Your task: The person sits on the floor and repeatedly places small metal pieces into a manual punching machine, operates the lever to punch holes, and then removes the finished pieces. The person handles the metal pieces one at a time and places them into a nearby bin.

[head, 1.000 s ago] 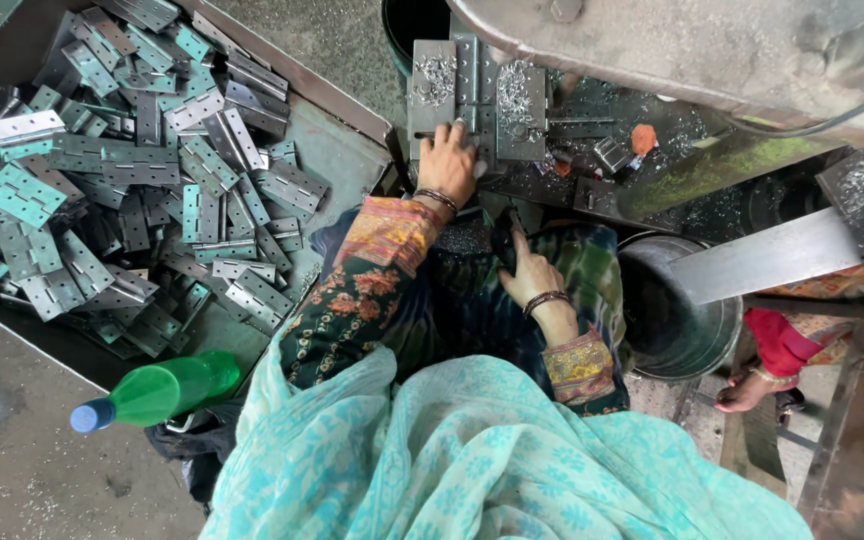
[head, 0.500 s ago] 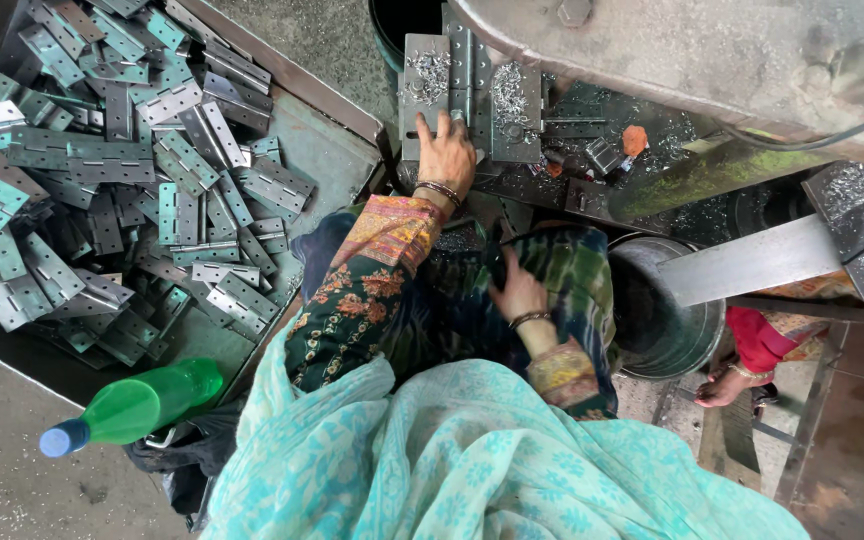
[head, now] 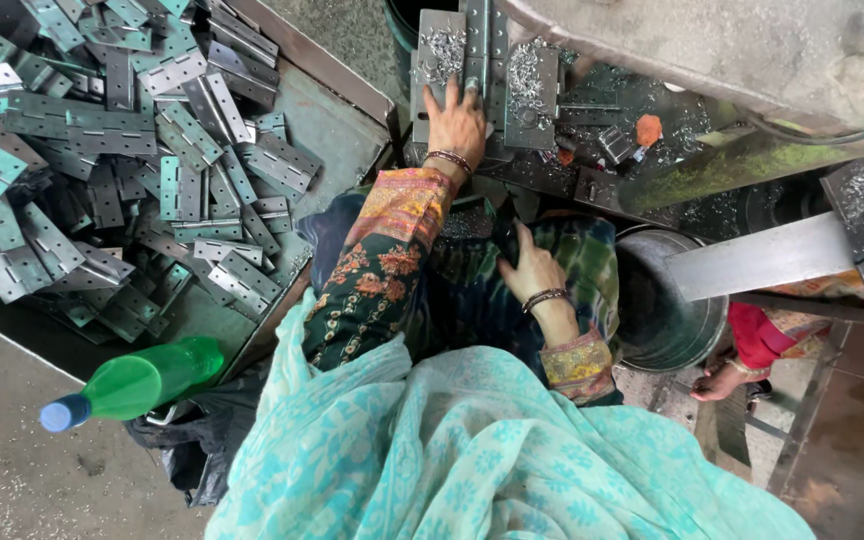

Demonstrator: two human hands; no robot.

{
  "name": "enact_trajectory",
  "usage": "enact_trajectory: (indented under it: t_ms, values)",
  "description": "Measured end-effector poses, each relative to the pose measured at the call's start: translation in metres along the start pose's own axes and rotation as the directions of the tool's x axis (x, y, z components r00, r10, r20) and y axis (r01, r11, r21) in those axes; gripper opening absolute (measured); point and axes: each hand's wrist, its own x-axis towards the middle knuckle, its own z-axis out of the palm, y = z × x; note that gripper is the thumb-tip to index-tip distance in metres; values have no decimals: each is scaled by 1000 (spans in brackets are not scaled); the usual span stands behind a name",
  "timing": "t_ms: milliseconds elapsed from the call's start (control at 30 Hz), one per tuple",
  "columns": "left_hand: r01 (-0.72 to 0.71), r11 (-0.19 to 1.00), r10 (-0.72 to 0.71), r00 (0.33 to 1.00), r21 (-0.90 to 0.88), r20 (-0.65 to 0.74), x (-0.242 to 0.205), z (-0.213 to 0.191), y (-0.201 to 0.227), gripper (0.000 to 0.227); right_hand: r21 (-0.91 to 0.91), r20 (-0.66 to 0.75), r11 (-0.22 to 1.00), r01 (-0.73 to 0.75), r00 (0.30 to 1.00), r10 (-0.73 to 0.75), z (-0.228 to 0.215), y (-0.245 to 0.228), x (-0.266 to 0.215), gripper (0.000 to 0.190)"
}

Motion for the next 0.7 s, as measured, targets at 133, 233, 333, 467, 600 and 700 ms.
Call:
enact_trajectory:
  t_ms: [133, 233, 333, 467, 600, 700]
  values:
    - [-9, 1000, 9, 997, 4, 80, 9, -9, -4, 37, 41, -37, 999, -25, 999, 26, 22, -7, -3, 86]
    - [-10, 1000, 10, 998, 4, 56, 3, -11, -4, 39, 71, -91, 997, -29, 995, 36, 51, 3, 0, 86]
    - [-27, 999, 25, 999, 31, 45, -8, -8, -3, 39, 137, -110, 991, -10, 994, 25, 60, 5, -4, 84]
    - [11, 999, -12, 1000, 36, 18, 9, -10, -7, 41, 88, -91, 995, 46, 995, -38, 21, 7, 4, 89]
    - [35, 995, -47, 991, 92, 126, 18, -7, -5, 41, 10, -14, 1000, -22, 1000, 22, 10, 7, 4, 80]
    - [41, 997, -42, 999, 62, 26, 24, -11, -5, 40, 10, -59, 999, -46, 997, 46, 36, 6, 9, 85]
